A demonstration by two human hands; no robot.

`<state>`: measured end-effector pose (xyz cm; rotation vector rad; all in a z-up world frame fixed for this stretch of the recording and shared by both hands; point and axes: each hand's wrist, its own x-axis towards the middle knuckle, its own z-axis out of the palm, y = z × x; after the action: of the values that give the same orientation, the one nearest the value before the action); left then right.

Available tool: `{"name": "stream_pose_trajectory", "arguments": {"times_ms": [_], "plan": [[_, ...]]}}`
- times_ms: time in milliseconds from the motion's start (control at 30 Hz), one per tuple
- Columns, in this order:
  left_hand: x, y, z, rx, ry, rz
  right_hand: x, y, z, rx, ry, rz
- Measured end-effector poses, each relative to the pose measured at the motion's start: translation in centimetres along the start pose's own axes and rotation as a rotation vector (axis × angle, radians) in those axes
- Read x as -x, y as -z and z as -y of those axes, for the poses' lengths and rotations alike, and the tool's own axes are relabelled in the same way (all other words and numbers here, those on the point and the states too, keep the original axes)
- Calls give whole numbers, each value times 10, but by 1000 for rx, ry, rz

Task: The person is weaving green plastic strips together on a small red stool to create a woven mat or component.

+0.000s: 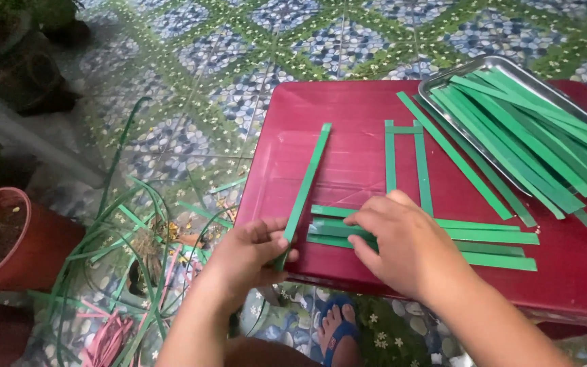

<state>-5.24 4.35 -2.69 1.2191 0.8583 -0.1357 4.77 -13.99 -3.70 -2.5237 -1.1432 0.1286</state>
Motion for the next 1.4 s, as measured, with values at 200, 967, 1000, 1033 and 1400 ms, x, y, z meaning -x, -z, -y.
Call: {"name": "stream_pose_trajectory", "arguments": {"times_ms": [200,967,1000,1033,1400], "plan": [[-15,2,1,-41,-57,-41,-4,6,9,30,-95,136],[6,-9,-12,-132,-114,-71,46,30,-22,223,-149,246],[11,-9,-13,-142,-90,-83,52,21,-31,226,10,128],[10,-9,-12,-139,-92,-87,52,17,-31,227,15,127],[24,-9,13,-75,-132,-133,51,-17,-49,285,180,107]]}}
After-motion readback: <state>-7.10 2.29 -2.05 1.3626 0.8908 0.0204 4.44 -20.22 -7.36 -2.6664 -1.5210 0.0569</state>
